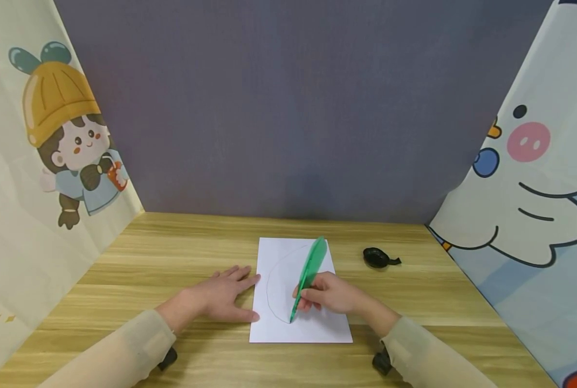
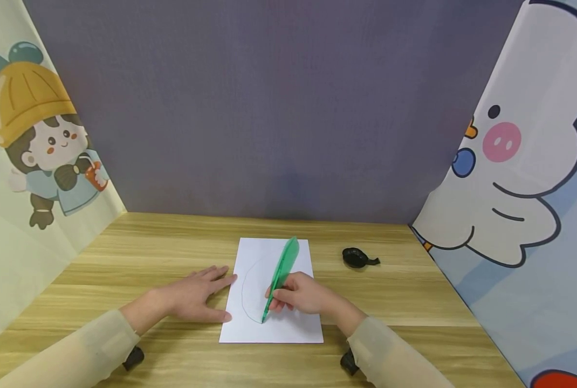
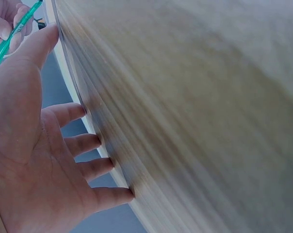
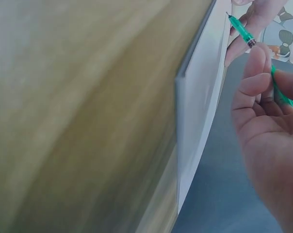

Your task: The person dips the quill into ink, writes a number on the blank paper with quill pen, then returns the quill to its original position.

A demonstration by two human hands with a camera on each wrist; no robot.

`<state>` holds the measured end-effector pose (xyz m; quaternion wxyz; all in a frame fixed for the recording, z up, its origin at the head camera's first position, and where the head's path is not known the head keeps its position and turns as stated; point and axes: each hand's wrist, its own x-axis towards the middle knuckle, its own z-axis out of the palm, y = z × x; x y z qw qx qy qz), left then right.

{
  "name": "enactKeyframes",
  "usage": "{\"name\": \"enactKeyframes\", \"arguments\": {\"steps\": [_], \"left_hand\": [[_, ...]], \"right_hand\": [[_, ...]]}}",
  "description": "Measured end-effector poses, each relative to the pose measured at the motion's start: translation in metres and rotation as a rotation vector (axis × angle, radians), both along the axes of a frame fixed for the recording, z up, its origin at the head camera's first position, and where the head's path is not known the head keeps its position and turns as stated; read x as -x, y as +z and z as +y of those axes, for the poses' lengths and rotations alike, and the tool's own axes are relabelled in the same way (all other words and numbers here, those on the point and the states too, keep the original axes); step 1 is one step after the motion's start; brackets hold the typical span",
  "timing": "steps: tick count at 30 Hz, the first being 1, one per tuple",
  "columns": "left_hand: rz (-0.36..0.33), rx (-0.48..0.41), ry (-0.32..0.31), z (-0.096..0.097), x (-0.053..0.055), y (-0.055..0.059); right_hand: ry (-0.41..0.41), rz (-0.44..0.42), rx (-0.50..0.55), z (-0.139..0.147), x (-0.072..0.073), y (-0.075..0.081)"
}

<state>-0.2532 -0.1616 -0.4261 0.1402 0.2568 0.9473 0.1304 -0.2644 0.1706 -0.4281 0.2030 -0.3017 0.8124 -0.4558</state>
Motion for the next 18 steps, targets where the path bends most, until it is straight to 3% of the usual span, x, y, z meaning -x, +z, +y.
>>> {"name": "enactKeyframes", "arguments": {"steps": [18], "left_hand": [[0.003, 0.003, -0.001, -0.001, -0.001, 0.000]], "right_hand": [[-0.009, -0.016, -0.009, 0.022, -0.001, 0.000]]}}
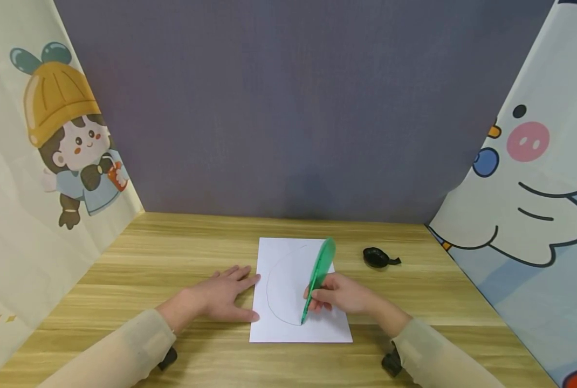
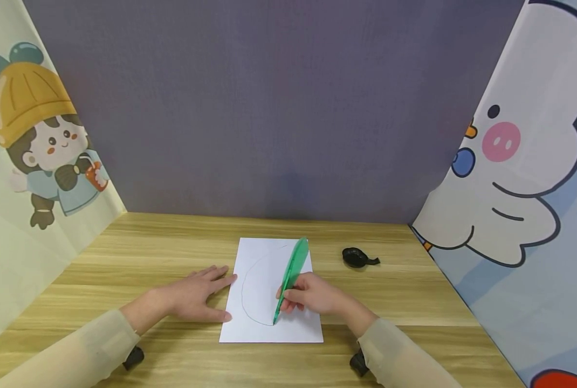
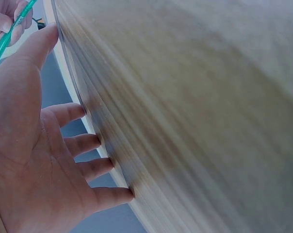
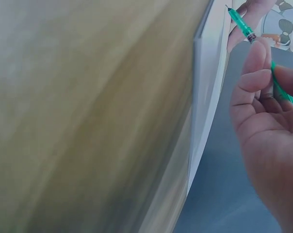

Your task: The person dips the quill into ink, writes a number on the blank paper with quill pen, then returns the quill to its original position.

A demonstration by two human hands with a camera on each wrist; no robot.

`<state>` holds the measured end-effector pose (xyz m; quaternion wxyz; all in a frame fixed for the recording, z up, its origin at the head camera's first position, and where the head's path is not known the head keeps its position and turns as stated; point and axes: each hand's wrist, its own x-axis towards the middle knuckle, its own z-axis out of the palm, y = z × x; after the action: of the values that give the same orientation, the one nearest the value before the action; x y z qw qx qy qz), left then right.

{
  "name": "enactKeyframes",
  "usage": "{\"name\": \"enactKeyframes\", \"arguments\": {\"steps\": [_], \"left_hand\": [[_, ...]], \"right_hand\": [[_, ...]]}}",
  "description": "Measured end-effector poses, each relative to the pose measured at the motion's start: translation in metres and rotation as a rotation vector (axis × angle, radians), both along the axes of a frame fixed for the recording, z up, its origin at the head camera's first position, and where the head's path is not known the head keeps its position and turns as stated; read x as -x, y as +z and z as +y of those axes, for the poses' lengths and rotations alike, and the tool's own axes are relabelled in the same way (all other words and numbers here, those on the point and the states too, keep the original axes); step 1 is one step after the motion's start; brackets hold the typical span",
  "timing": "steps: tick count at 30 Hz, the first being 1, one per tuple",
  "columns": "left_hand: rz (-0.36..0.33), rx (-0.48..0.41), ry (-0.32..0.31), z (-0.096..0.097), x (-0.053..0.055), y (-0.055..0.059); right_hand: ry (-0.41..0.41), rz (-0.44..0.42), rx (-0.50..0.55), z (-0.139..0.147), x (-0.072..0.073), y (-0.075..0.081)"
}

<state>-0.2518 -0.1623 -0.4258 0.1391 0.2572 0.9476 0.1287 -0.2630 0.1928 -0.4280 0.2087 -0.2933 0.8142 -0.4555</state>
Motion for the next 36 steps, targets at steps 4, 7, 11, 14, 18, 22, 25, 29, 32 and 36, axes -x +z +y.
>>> {"name": "enactKeyframes", "arguments": {"steps": [4, 7, 11, 14, 18, 22, 25, 29, 32, 36], "left_hand": [[-0.003, -0.001, 0.002, 0.000, 0.000, 0.000], [-0.005, 0.000, 0.003, 0.000, 0.000, 0.000], [-0.008, -0.003, 0.004, 0.000, 0.000, 0.000], [-0.008, -0.005, 0.004, 0.000, 0.000, 0.000], [-0.009, -0.004, 0.004, 0.000, 0.000, 0.000], [-0.006, -0.003, 0.003, 0.001, 0.000, 0.000], [-0.006, -0.003, 0.003, 0.001, 0.001, 0.000], [-0.004, -0.002, 0.002, 0.001, 0.001, -0.001], [-0.002, -0.002, 0.000, 0.001, 0.001, -0.001], [-0.006, -0.003, 0.002, 0.000, 0.001, -0.001]], "right_hand": [[-0.003, 0.006, -0.006, 0.006, 0.000, 0.001], [0.000, 0.013, -0.015, 0.010, 0.001, 0.001], [0.001, 0.012, -0.017, 0.016, 0.002, 0.001], [-0.005, 0.003, -0.014, 0.021, 0.001, 0.002], [-0.019, -0.011, -0.012, 0.026, 0.002, 0.002], [-0.031, -0.021, -0.005, 0.031, 0.003, 0.002], [-0.036, -0.020, 0.004, 0.035, 0.004, 0.001], [-0.044, -0.025, 0.014, 0.041, 0.007, 0.000], [-0.057, -0.029, 0.013, 0.044, 0.010, 0.001], [-0.070, -0.026, 0.018, 0.047, 0.014, 0.000]]}}
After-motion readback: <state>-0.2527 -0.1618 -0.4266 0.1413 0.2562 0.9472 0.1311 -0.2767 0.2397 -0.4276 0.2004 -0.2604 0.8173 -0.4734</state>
